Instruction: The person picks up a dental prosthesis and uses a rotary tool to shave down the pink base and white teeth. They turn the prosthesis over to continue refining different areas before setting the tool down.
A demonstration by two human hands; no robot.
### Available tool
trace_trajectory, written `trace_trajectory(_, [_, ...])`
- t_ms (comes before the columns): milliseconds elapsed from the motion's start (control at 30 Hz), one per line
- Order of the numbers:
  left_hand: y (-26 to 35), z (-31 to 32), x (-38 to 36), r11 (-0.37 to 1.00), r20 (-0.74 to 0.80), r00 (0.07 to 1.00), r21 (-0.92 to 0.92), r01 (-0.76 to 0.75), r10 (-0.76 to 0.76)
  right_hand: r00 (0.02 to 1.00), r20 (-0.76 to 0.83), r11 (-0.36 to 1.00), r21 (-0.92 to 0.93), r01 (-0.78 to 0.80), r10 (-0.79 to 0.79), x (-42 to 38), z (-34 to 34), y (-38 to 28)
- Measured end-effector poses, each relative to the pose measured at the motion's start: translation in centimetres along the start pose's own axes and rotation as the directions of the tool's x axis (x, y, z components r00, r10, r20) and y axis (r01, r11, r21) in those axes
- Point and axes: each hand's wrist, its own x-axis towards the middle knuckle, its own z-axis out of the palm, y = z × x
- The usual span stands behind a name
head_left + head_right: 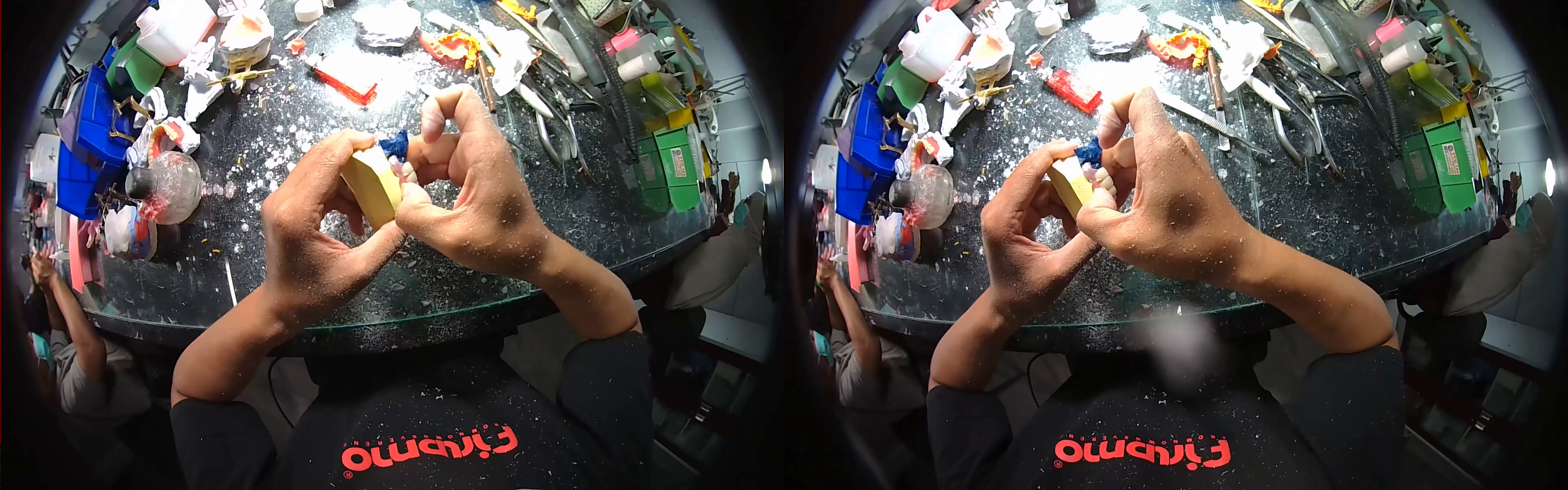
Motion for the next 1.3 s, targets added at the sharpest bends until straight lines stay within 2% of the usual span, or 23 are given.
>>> trace_trajectory(67, [0.1, 0.0, 0.2, 0.999, -0.004, 1.0, 0.031, -0.03, 0.03, 1.0, -0.028, 1.0, -0.018, 0.009, -0.009, -0.1, 0.2, 0.1])
trace_trajectory(167, [-0.1, 0.0, 0.4, 0.994, -0.026, 0.994, 0.032, -0.101, 0.102, 0.993, -0.05, 0.989, -0.11, 0.099, -0.105, -0.2, 0.3, 0.4])
trace_trajectory(367, [-0.2, 0.1, 0.7, 0.98, -0.076, 0.978, 0.059, -0.19, 0.195, 0.959, -0.096, 0.958, -0.131, 0.254, -0.268, 0.1, 0.8, 1.0])
trace_trajectory(433, [-0.1, -0.4, 0.5, 0.962, -0.097, 0.96, 0.115, -0.249, 0.261, 0.918, -0.166, 0.898, -0.33, 0.292, -0.36, 0.9, -1.1, 2.4])
trace_trajectory(500, [0.6, -2.0, 0.8, 0.946, -0.1, 0.945, 0.126, -0.299, 0.312, 0.784, -0.536, 0.95, -0.181, 0.255, -0.312, 2.4, -4.4, 2.3])
trace_trajectory(567, [0.4, -2.2, 1.2, 0.989, -0.1, 0.988, -0.075, -0.129, 0.121, 0.784, -0.541, 0.95, -0.115, 0.289, -0.304, 1.6, -6.0, 2.6])
trace_trajectory(633, [-0.5, -2.0, 1.9, 0.978, -0.012, 1.0, -0.209, 0.001, -0.004, 0.851, -0.44, 0.909, -0.404, 0.099, -0.288, 2.5, -6.5, 5.0])
trace_trajectory(667, [-0.9, -2.0, 2.2, 0.97, -0.01, 0.998, -0.235, 0.057, -0.061, 0.873, -0.443, 0.911, -0.412, 0.005, -0.205, 3.0, -7.3, 5.1])
trace_trajectory(700, [-1.2, -1.9, 2.3, 0.958, -0.013, 0.993, -0.264, 0.11, -0.118, 0.852, -0.474, 0.901, -0.434, -0.006, -0.222, 3.3, -8.0, 5.3])
trace_trajectory(767, [-2.0, -2.3, 2.4, 0.973, -0.015, 0.994, -0.204, 0.104, -0.109, 0.775, -0.504, 0.851, -0.519, 0.082, -0.382, 3.5, -9.3, 5.2])
trace_trajectory(833, [-2.3, -2.7, 2.9, 0.989, -0.019, 0.997, -0.127, 0.072, -0.075, 0.738, -0.521, 0.843, -0.525, 0.119, -0.429, 3.0, -11.0, 4.6])
trace_trajectory(867, [-2.5, -3.2, 3.2, 0.998, 0.008, 0.998, -0.029, 0.056, -0.056, 0.722, -0.543, 0.843, -0.528, 0.105, -0.43, 2.7, -12.3, 4.7])
trace_trajectory(967, [-3.5, -4.4, 3.9, 0.996, 0.104, 0.994, 0.083, 0.034, -0.043, 0.663, -0.602, 0.858, -0.499, 0.124, -0.446, 1.8, -16.9, 5.0])
trace_trajectory(1000, [-3.6, -4.5, 4.0, 0.996, 0.091, 0.993, 0.054, 0.066, -0.071, 0.654, -0.625, 0.876, -0.466, 0.125, -0.426, 1.4, -18.5, 4.9])
trace_trajectory(1033, [-3.8, -4.8, 4.1, 0.993, 0.087, 0.995, 0.113, 0.034, -0.044, 0.637, -0.644, 0.885, -0.444, 0.141, -0.424, 1.0, -19.8, 4.9])
trace_trajectory(1133, [-3.8, -5.4, 4.4, 0.983, 0.078, 0.994, 0.172, 0.062, -0.077, 0.526, -0.697, 0.859, -0.492, 0.144, -0.487, -0.8, -23.3, 3.9])
trace_trajectory(1233, [-3.2, -5.4, 4.4, 0.951, 0.041, 0.999, 0.31, 0.016, -0.03, 0.647, -0.598, 0.791, -0.611, 0.014, -0.473, -2.4, -25.2, 4.1])
trace_trajectory(1300, [-3.2, -5.3, 4.3, 0.903, 0.008, 0.999, 0.428, -0.046, 0.048, 0.783, -0.538, 0.768, -0.628, -0.124, -0.313, -2.9, -23.6, 5.1])
